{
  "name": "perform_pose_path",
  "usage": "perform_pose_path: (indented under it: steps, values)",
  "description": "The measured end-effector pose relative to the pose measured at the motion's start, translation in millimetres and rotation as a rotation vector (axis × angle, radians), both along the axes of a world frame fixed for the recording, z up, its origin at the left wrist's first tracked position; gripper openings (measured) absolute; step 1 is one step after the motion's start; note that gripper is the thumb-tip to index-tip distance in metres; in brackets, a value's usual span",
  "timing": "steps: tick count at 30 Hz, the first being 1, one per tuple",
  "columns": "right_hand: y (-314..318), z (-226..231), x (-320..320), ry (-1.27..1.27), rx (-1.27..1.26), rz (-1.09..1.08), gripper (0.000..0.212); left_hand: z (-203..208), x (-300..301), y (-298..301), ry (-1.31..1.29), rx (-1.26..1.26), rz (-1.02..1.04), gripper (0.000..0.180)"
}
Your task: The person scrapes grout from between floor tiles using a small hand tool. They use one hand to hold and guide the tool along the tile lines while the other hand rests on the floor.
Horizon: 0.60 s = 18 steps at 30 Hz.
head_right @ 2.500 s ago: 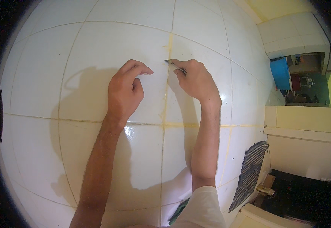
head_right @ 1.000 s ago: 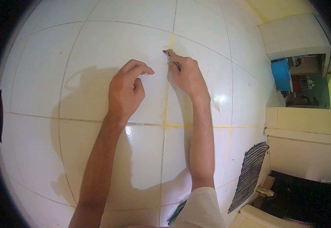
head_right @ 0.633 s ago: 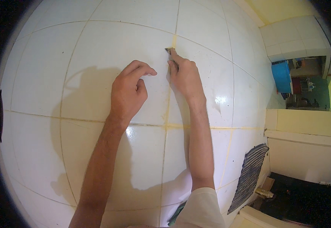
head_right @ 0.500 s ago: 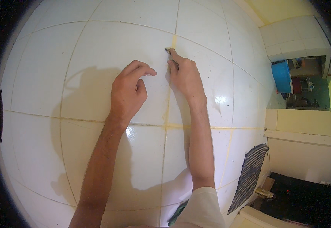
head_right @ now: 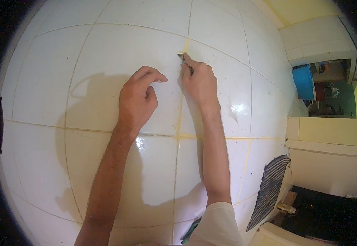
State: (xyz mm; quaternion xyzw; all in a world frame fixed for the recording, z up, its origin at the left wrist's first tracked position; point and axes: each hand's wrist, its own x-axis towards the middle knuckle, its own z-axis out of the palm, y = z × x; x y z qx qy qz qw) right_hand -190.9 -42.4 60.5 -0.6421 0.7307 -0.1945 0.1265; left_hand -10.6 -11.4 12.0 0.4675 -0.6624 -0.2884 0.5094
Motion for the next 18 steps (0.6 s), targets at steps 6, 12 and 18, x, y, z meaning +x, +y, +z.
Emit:
perform_pose_path:
  steps: [6, 12, 18]
  values:
    - [7.7, 20.7, -7.2, 0.106, 0.157, 0.057, 0.034, -2.4, 3.5, 0.2, -0.011, 0.007, 0.006, 0.035]
    - [-5.5, -7.9, 2.5, -0.02, -0.079, -0.082, 0.034, 4.8, 3.3, 1.7, -0.026, 0.05, -0.022, 0.046]
    - [-5.8, -35.6, 3.1, -0.08, -0.376, -0.069, 0.029, 2.9, 4.5, 2.1, -0.026, 0.052, -0.017, 0.046]
